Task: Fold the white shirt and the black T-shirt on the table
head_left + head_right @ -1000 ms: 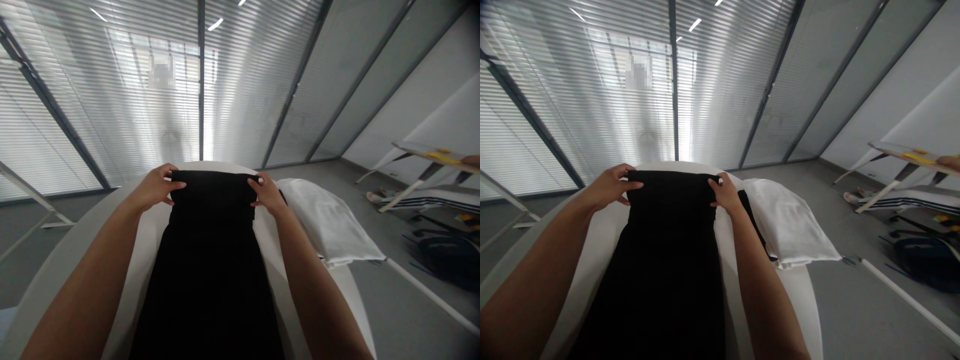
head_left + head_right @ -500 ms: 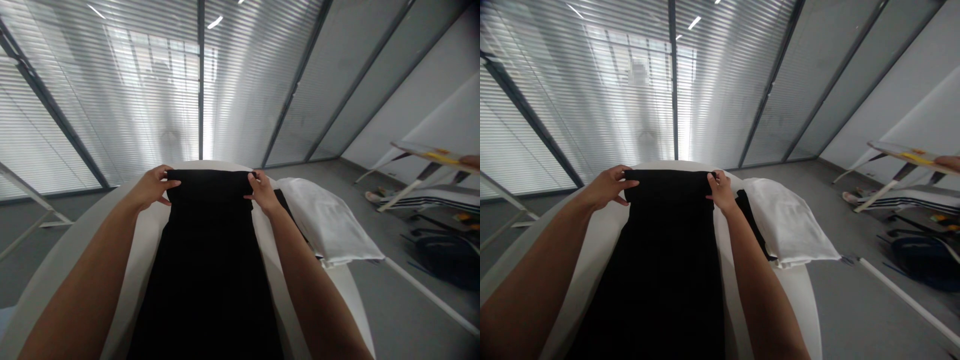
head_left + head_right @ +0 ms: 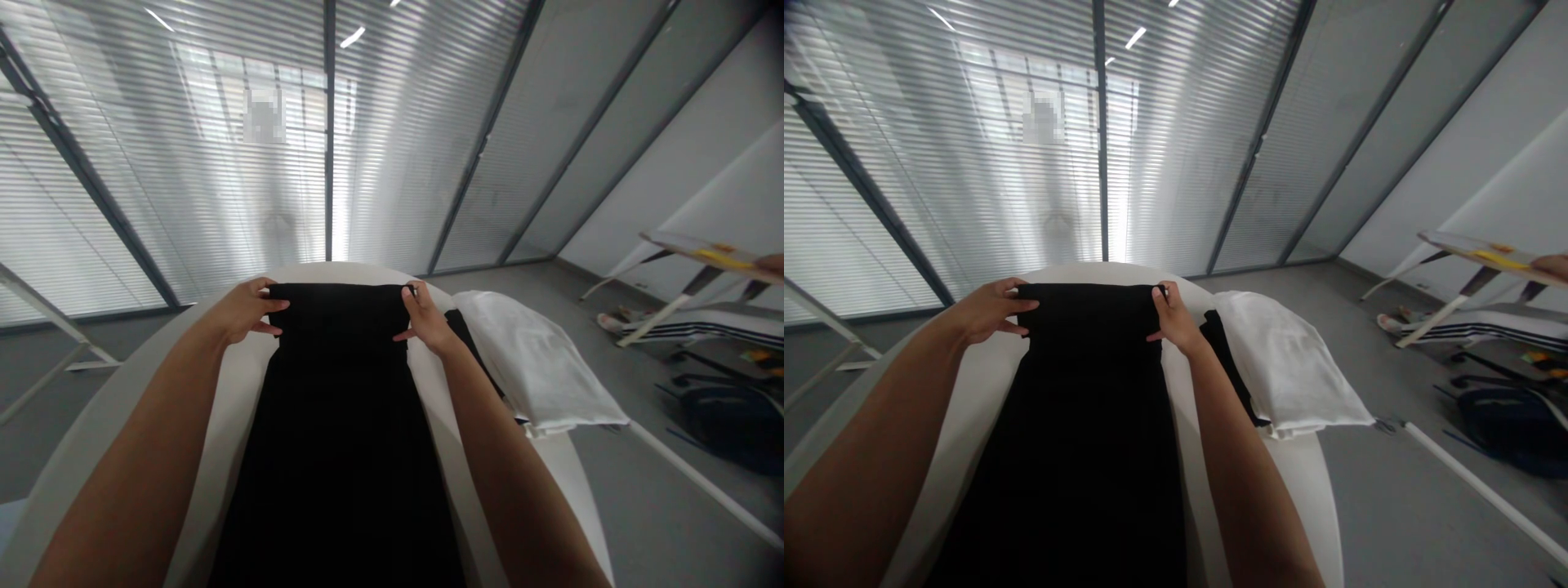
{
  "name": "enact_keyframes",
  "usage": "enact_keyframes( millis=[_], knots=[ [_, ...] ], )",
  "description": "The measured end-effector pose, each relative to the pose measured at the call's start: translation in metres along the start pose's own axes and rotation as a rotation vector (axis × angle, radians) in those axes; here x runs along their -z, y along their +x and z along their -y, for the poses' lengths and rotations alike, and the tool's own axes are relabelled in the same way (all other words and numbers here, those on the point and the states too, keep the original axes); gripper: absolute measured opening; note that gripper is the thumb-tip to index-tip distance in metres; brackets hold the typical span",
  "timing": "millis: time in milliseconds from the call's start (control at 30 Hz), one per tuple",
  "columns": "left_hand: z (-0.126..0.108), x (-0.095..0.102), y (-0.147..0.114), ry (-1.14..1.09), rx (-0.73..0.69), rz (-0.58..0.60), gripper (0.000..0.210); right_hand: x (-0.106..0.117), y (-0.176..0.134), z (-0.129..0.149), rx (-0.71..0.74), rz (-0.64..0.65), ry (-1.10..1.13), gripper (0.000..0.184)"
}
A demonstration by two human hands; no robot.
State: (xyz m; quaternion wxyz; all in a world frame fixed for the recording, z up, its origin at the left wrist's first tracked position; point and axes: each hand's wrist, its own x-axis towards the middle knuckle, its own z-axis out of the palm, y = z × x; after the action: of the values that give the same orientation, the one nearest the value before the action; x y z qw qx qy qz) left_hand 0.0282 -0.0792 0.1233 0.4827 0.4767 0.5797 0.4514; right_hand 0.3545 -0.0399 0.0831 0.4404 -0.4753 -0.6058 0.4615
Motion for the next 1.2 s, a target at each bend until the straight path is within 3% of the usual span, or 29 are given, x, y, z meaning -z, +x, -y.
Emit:
enact_keyframes(
  millis=[267,567,733,867,1033,1100,1200],
  knots=[
    [0.015,-0.004,0.009,-0.117,-0.021,0.048,0.036,-0.005,0.006,-0.007,0.053,-0.05,0.021,0.04],
    [0.022,-0.004,0.017,-0.172,-0.208,0.097,0.041,-0.003,0.009,-0.015,0.045,-0.104,0.286,0.033],
    [0.016,0.008,0.01,-0.073,-0.181,0.211,0.04,0.017,0.001,-0.005,-0.007,0.107,0.224,0.024],
    [0.001,0.016,-0.002,0.198,-0.189,0.347,0.032,0.031,-0.006,0.005,0.001,0.272,0.099,0.019],
    [-0.008,0.015,-0.011,0.405,-0.175,0.476,0.022,0.036,-0.015,0.015,-0.088,0.601,0.004,0.022],
    [-0.006,0.015,-0.01,0.407,-0.118,0.541,0.021,0.033,-0.017,0.019,-0.156,0.645,-0.057,0.022],
    [-0.001,0.014,-0.009,0.359,-0.033,0.594,0.02,0.026,-0.015,0.019,-0.197,0.549,-0.199,0.022]
  ],
)
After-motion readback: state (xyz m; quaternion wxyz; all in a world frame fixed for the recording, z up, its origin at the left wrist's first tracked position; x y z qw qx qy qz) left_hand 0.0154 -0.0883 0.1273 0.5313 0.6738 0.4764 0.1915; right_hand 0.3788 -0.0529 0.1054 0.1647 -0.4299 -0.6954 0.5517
